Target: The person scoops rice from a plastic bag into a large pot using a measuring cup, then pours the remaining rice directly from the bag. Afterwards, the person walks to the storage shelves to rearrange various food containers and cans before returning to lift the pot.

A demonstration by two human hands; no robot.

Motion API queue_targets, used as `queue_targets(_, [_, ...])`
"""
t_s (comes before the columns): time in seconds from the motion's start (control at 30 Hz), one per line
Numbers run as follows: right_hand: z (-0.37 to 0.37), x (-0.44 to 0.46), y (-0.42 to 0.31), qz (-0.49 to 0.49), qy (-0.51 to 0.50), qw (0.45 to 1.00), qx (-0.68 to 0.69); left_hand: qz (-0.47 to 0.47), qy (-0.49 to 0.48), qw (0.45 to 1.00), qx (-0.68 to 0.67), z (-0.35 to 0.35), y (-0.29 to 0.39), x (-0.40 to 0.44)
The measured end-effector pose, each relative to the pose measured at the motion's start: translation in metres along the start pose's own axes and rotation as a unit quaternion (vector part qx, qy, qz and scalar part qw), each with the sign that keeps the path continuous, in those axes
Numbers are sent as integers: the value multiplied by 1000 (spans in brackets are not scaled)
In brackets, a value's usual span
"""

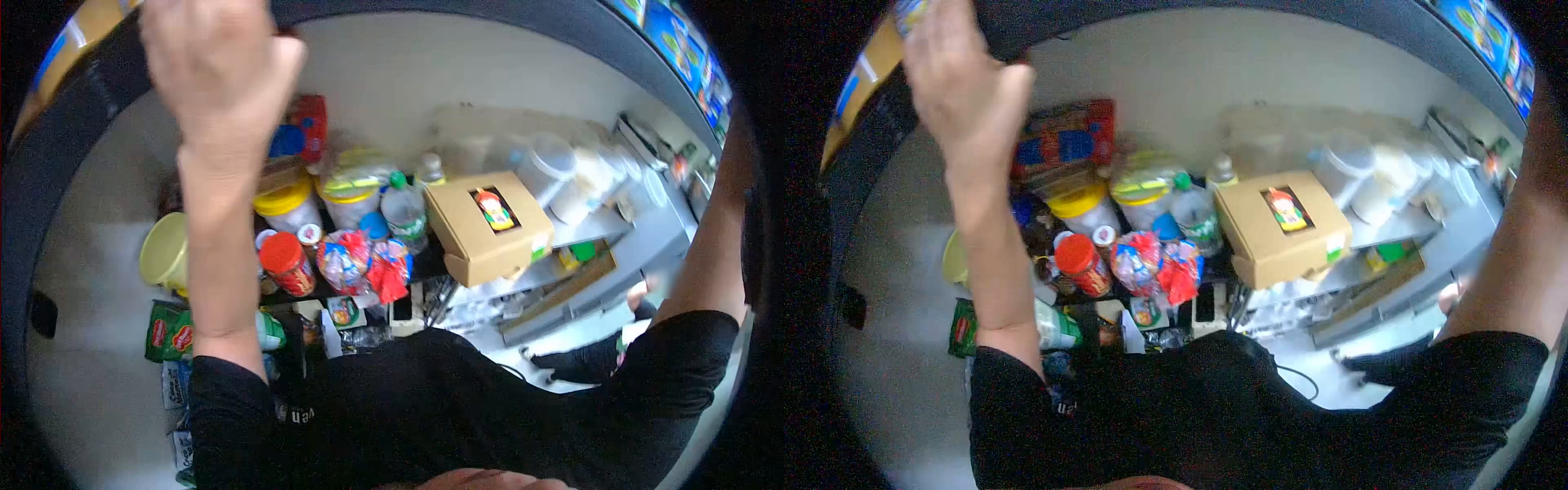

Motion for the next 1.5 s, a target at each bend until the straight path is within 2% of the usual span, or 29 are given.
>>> queue_targets(0.17, [-101,-58,33,1,37,999,-8,-20,-59,996,64,4,-3,1])
queue_targets(0.2, [-121,-72,41,4,46,999,-9,-40,-61,996,41,-1,6,8])
queue_targets(0.3, [-176,-114,59,20,71,997,-14,-28,-68,996,39,5,1,-2])
queue_targets(0.33, [-190,-128,64,28,76,997,-16,-6,-35,999,35,-2,8,0])
queue_targets(0.4, [-211,-163,77,55,84,995,-15,51,-64,994,68,7,-18,1])
queue_targets(0.47, [-222,-200,96,94,80,992,-10,48,-50,996,59,3,-8,3])
queue_targets(0.5, [-222,-221,106,121,70,990,-4,45,-32,997,53,-2,-4,5])
queue_targets(0.53, [-218,-243,118,152,58,987,6,8,-103,993,64,5,-13,2])
queue_targets(0.57, [-212,-268,133,188,42,981,19,12,-103,993,61,7,-15,2])
queue_targets(0.63, [-194,-322,161,276,-13,958,75,92,-63,993,30,6,-13,3])
queue_targets(0.7, [-183,-362,189,258,6,964,67,128,-49,990,12,11,-27,2])
queue_targets(0.77, [-177,-407,238,318,-7,946,68,161,-35,986,-4,12,-23,2])
queue_targets(0.87, [-165,-448,283,285,5,959,7,123,-78,989,26,13,-20,-1])
queue_targets(0.93, [-161,-467,313,278,-1,959,-53,6,-163,971,174,17,-29,-8])
queue_targets(1.03, [-145,-487,340,305,0,950,-65,-19,-177,958,225,18,-39,-18])
queue_targets(1.1, [-132,-500,356,325,-5,945,-47,-10,-166,959,230,20,-41,-21])
queue_targets(1.3, [-101,-511,377,298,-27,952,-61,21,-153,965,210,17,-40,-33])
queue_targets(1.43, [-87,-514,390,343,-68,936,-52,34,-156,968,192,14,-43,-49])
queue_targets(1.5, [-86,-516,403,304,-96,946,-50,38,-155,969,187,12,-44,-58])
Point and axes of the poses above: each hand's wrist, its own x-axis towards the middle knuckle, its own z-axis out of the palm, y = z × x, the point moved 8 cm from there along x, towards the middle knuckle, and after that the axes turned 13 degrees about y, right-handed, at the moved point
